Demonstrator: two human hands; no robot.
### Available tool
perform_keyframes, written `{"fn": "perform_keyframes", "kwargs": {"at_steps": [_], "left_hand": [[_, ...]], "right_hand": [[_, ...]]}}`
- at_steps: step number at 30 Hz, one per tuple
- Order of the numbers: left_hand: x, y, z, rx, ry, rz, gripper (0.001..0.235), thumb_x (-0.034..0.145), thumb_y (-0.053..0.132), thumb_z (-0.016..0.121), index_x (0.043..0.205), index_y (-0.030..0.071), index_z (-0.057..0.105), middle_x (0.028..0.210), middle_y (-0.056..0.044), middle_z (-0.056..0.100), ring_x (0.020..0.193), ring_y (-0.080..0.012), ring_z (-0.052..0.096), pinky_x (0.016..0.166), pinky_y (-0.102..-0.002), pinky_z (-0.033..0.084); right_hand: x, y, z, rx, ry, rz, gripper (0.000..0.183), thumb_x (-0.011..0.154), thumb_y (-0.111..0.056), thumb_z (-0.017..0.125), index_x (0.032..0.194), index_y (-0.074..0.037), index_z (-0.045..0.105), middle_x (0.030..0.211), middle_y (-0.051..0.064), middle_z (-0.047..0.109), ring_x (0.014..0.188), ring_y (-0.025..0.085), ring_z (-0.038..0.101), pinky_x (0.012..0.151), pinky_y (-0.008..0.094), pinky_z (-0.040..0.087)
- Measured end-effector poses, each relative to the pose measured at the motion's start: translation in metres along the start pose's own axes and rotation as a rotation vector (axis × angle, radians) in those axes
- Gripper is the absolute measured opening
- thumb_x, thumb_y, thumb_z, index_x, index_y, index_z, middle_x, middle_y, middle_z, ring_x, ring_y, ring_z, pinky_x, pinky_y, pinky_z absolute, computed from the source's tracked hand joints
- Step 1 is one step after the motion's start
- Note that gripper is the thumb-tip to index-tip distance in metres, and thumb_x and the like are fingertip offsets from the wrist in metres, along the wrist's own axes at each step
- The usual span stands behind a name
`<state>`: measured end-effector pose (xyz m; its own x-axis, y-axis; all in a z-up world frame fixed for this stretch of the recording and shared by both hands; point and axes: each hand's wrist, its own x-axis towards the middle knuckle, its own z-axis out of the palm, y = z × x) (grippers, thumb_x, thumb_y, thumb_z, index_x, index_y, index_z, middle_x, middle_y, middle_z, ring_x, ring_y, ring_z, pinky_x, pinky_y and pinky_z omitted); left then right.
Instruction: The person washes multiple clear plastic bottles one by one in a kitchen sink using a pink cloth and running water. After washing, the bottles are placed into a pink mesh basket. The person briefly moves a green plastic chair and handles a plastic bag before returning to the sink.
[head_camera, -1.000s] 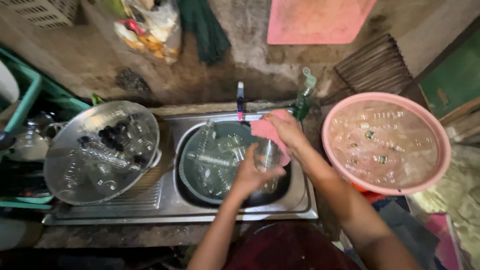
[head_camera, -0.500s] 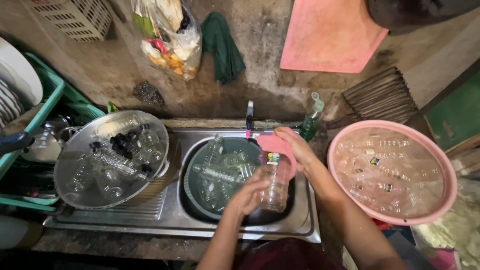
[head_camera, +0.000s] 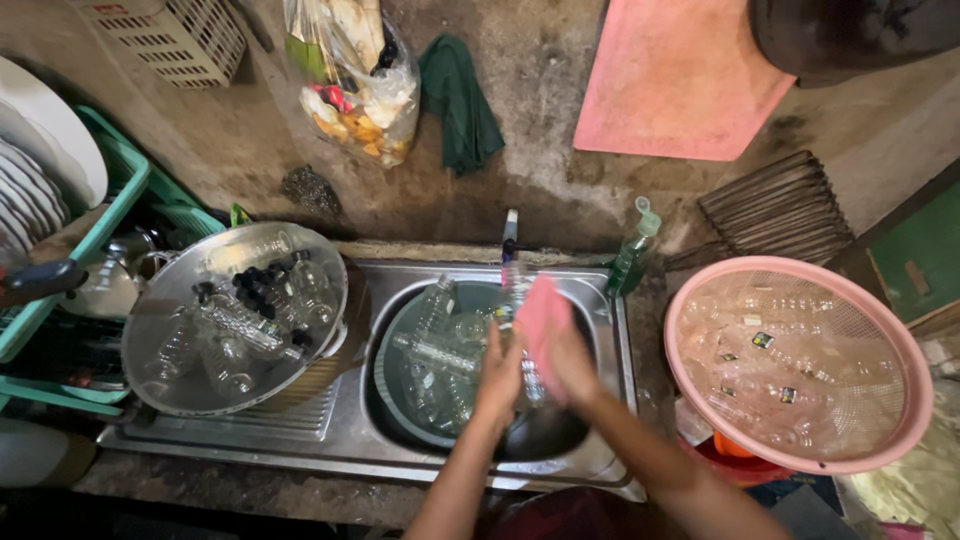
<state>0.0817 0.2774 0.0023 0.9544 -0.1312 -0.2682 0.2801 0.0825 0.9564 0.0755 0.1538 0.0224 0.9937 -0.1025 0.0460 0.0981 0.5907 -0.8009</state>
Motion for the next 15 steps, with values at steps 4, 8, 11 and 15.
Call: {"fn": "perform_keyframes", "kwargs": {"at_steps": [4, 8, 11, 15], "left_hand": [[0.016, -0.011, -0.021, -0.451, -0.113, -0.086, 0.082, 0.102, 0.066, 0.043, 0.150, -0.001, 0.045, 0.133, -0.019, 0.061, 0.115, -0.0269, 0.065, 0.096, -0.039, 0.055], [0.013, -0.026, -0.020, -0.405, -0.201, 0.014, 0.058, 0.101, 0.046, 0.053, 0.143, 0.006, 0.054, 0.131, -0.011, 0.064, 0.115, -0.0220, 0.064, 0.088, -0.036, 0.056], [0.004, -0.029, -0.014, -0.471, -0.209, -0.137, 0.045, 0.101, 0.041, 0.049, 0.136, 0.013, 0.055, 0.126, -0.004, 0.069, 0.111, -0.0164, 0.070, 0.087, -0.035, 0.062], [-0.013, -0.011, -0.005, -0.490, -0.405, -0.184, 0.061, 0.107, 0.052, 0.039, 0.123, 0.000, 0.065, 0.096, -0.014, 0.073, 0.080, -0.0253, 0.073, 0.068, -0.039, 0.061]], "right_hand": [[-0.051, 0.010, 0.022, -1.644, -0.164, -0.807, 0.066, 0.102, -0.023, 0.054, 0.150, 0.013, 0.027, 0.164, 0.036, 0.017, 0.152, 0.051, 0.029, 0.122, 0.056, 0.033], [-0.043, -0.030, 0.049, -1.468, -0.097, -0.379, 0.077, 0.093, -0.025, 0.068, 0.157, 0.000, 0.033, 0.161, 0.032, 0.022, 0.145, 0.046, 0.036, 0.116, 0.049, 0.033], [-0.013, -0.059, 0.066, -1.282, -0.067, -0.402, 0.078, 0.093, -0.029, 0.072, 0.157, 0.000, 0.035, 0.155, 0.031, 0.035, 0.140, 0.044, 0.045, 0.112, 0.047, 0.040], [0.033, -0.083, 0.060, -0.857, 0.090, 0.148, 0.070, 0.082, -0.030, 0.076, 0.143, -0.011, 0.049, 0.124, 0.020, 0.069, 0.110, 0.032, 0.070, 0.091, 0.040, 0.058]]}}
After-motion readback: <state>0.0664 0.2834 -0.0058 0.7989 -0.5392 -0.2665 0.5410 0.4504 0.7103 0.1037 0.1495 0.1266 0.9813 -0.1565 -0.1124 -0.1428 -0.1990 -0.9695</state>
